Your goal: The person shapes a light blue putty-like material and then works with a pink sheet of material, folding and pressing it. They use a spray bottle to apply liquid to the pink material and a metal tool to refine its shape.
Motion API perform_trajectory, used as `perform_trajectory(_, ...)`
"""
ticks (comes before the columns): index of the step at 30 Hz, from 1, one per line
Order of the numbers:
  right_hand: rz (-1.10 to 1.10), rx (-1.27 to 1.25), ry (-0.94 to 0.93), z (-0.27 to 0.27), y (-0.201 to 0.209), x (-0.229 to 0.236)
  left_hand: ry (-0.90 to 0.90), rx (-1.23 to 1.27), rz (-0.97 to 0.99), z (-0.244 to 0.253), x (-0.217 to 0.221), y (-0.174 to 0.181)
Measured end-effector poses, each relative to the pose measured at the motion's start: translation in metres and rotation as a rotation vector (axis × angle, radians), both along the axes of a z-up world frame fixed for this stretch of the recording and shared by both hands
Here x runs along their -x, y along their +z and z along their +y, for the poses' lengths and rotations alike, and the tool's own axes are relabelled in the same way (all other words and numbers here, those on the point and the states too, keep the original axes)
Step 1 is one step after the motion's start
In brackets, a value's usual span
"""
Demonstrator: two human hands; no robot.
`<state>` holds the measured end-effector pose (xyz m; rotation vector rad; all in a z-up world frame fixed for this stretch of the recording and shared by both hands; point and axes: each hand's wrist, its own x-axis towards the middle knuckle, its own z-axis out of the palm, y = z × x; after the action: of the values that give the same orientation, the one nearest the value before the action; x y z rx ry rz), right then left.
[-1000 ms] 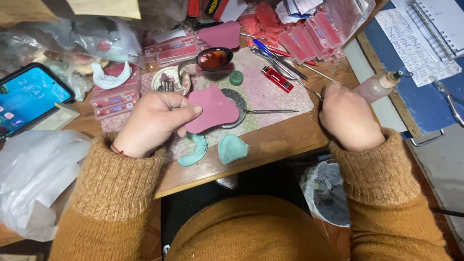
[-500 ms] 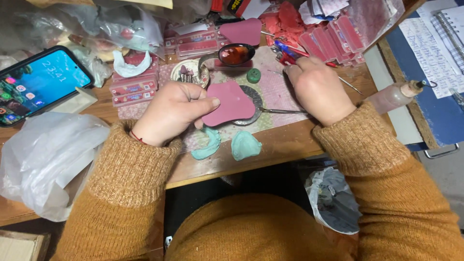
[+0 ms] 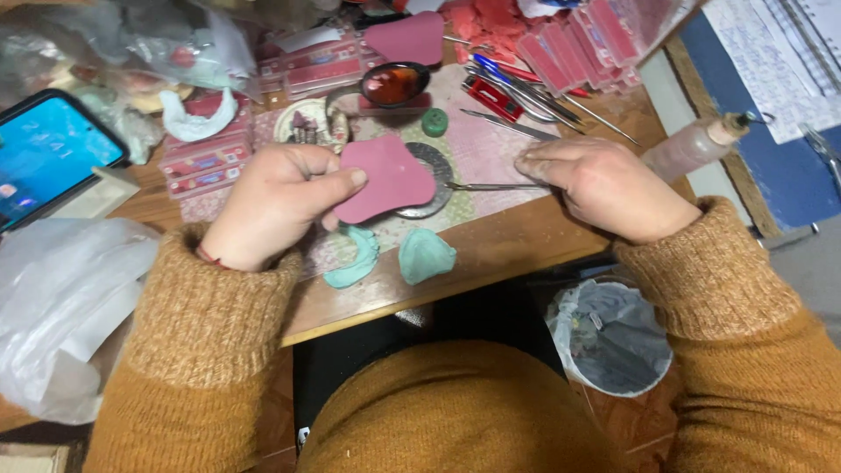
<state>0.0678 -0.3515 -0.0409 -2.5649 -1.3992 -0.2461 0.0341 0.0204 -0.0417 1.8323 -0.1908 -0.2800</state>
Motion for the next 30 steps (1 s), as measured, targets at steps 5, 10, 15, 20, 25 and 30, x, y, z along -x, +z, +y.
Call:
perform_trajectory(5, 0.09, -0.039, -0.23, -0.038, -0.015, 0.032, 0.041, -0.018, -0.009, 0.0, 0.002, -0.001)
perform_trajectory(10, 0.1, -0.05, -0.284, -0.049, -0.024, 0.062, 0.034, -0.026, -0.004, -0.001, 0.002, 0.0)
perform_trajectory(15, 0.014, 0.094, -0.296, -0.067, -0.026, 0.091, 0.027, -0.057, -0.001, -0.001, 0.003, -0.002)
perform_trajectory(20, 0.181, 0.368, -0.794, -0.126, -0.035, 0.145, 0.075, 0.032, 0.021, 0.0, 0.006, -0.001)
perform_trajectory(25, 0.143, 0.301, -0.9, -0.213, -0.11, 0.18, 0.091, 0.008, 0.003, 0.0, 0.005, -0.001)
perform_trajectory(30, 0.066, 0.318, -1.139, -0.109, -0.043, 0.153, 0.068, -0.014, -0.047, 0.011, -0.003, -0.012)
